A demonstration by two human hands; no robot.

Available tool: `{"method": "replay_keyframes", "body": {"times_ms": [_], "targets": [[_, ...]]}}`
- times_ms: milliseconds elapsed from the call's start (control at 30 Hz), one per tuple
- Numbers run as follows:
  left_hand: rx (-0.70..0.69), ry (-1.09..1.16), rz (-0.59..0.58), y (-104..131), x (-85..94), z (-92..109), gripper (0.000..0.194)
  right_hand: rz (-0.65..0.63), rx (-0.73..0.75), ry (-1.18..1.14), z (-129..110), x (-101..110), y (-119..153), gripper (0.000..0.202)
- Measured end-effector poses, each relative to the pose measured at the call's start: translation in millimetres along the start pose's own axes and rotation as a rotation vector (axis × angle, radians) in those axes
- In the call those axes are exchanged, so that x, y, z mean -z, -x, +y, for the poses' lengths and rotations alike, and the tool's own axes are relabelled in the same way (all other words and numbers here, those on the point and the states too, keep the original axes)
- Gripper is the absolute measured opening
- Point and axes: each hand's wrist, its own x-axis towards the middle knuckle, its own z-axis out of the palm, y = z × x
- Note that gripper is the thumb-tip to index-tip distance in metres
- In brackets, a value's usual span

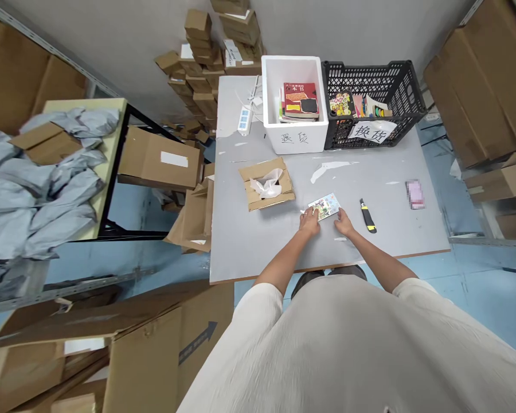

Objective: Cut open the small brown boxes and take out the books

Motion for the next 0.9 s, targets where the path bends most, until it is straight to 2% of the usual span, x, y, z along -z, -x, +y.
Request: {"method": "replay_keyframes", "body": {"times_ms": [100, 167, 233, 367, 467, 567, 700, 900], "targets": [[-0.03, 0.035, -0.02, -20, 6.4, -3, 0.085, -0.06, -0.148, -0.182, -6, -9, 2, 0.089], [-0.018, 0.048, -0.04, -29, 8.4, -3, 0.091, -0.073, -0.159, -0.263, -8, -11, 3, 0.088], [-0.006, 0.048, -0.029, -31, 7.0, -2, 0.088, -0.075, -0.158, -0.315, -10, -12, 4, 0.088], [0.016, 0.061, -0.034, -11, -6.6, 3, 0.07, -0.089, -0.153, -0.359, -13, -8, 5, 0.09], [0.016, 0.083, -0.073, 11, -21.8, 6, 0.073, -0.072, -0.145, -0.368, -14, -4, 7, 0.091], [0.028, 0.171, -0.093, 27, -33.1, 6, 0.073, -0.024, -0.197, -0.381, -13, 0, 9, 0.086], [0.026, 0.265, -0.075, 34, -37.1, 2, 0.073, -0.002, -0.275, -0.39, -17, 4, 11, 0.072], [0.041, 0.337, -0.035, 33, -38.5, -4, 0.074, -0.055, -0.291, -0.42, -31, 4, 12, 0.036]]}}
